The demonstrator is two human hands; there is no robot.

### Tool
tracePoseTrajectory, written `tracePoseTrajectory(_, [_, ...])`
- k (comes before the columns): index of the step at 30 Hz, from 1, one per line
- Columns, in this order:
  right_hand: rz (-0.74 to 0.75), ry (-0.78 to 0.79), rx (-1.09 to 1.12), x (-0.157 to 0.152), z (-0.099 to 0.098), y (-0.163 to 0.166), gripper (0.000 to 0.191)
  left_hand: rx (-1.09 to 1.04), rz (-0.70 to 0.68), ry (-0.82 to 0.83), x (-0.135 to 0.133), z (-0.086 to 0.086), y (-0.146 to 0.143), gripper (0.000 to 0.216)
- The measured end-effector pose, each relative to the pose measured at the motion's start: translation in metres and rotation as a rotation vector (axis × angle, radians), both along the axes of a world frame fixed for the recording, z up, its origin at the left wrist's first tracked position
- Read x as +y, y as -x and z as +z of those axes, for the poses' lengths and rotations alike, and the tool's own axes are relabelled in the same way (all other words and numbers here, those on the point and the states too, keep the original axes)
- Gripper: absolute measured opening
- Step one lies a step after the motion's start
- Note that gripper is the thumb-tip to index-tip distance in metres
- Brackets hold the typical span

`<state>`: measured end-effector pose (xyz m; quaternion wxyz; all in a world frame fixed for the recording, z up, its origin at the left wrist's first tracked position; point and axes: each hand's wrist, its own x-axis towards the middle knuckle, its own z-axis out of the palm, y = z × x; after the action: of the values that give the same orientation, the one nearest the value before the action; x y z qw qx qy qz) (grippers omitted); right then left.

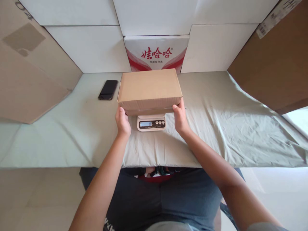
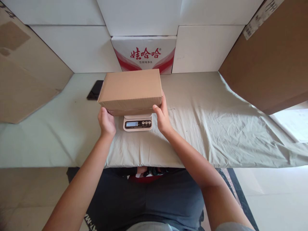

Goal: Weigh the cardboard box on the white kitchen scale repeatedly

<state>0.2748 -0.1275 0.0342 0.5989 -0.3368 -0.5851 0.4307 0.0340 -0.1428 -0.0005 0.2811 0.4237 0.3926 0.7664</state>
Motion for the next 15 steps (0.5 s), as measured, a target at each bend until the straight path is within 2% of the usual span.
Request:
tracePoseTrajectory(9, [-0.020, 0.061, 0.049, -0.0014, -0.0042, 0.0039, 0.078, 0.026, 0.044, 0.078, -0.0035, 0.0017, -0.0008, 0.072])
tracePoseTrajectory(15, [-0.016, 0.043, 0.070, 0.0004, -0.0067, 0.0032, 0.077, 0.020, -0.005, 0.046, -0.0041, 0.0050, -0.0028, 0.069])
